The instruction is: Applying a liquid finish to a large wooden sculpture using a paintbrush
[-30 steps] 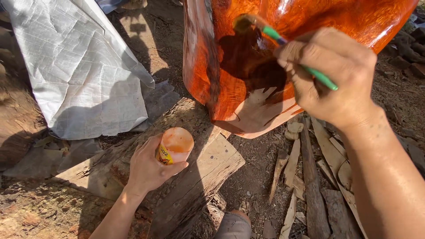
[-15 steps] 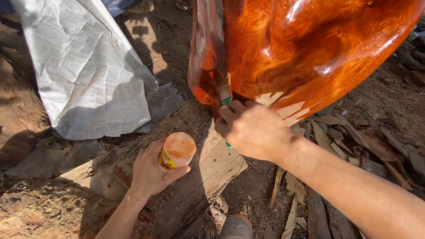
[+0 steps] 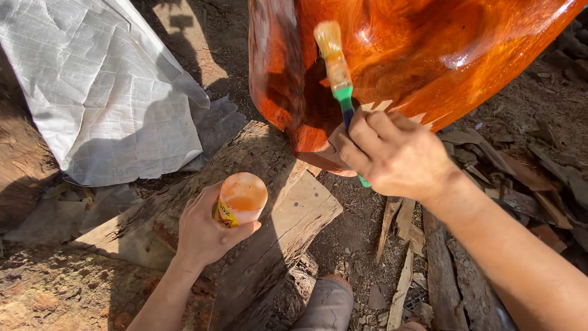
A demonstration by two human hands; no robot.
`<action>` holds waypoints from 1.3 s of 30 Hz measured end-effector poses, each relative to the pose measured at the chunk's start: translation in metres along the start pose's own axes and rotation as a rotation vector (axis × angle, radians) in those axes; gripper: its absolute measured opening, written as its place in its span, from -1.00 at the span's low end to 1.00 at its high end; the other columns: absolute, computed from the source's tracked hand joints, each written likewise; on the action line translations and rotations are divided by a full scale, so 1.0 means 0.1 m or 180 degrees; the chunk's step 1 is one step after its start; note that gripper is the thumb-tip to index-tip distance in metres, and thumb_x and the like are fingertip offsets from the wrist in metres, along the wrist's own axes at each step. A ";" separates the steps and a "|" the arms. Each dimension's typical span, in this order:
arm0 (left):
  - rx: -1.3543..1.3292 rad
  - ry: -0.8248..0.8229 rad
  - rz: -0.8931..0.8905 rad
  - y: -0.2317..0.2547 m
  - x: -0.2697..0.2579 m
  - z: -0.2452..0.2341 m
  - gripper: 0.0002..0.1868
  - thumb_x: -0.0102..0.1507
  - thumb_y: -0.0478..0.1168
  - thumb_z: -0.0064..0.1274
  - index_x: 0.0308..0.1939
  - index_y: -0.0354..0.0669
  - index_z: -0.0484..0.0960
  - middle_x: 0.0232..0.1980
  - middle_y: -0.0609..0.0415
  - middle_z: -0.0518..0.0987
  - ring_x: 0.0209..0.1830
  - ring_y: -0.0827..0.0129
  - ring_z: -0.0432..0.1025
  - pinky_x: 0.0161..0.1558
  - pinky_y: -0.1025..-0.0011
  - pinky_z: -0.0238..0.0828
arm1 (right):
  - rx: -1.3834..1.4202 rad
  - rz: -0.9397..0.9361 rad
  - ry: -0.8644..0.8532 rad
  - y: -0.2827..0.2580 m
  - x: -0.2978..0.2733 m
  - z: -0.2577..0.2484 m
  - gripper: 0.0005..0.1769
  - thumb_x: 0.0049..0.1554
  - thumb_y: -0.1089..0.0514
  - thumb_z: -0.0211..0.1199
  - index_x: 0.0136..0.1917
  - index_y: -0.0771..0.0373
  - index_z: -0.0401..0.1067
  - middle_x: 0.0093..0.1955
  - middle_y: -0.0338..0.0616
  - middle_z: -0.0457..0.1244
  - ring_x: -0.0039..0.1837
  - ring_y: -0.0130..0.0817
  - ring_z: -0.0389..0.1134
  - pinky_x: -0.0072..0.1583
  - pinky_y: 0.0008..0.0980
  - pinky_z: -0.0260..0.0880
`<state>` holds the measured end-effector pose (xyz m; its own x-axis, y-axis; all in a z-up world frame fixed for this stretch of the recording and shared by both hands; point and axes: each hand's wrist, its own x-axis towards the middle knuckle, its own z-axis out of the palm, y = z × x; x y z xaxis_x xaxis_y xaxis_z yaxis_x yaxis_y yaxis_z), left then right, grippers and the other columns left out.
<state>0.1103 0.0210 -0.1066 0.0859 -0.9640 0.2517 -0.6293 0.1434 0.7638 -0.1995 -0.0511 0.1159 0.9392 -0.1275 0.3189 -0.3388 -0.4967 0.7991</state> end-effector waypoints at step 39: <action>0.0306 -0.0223 -0.0274 1.80 0.65 0.56 -0.22 -0.11 0.33 0.40 0.03 0.07 0.49 -0.12 0.25 0.62 -0.21 0.23 0.48 -0.16 0.20 0.36 | 0.2630 0.2493 0.1105 -0.11 -1.69 -0.67 -0.89 0.23 0.37 0.22 -0.14 0.48 0.48 -0.23 0.13 0.37 -0.30 -0.27 0.36 -0.29 -0.39 0.32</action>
<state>-0.0409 -0.0282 0.0142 0.0907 -0.9856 0.1430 -0.6932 0.0406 0.7196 -0.3583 0.0332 0.0877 0.3841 -0.4668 0.7966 -0.5550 -0.8062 -0.2048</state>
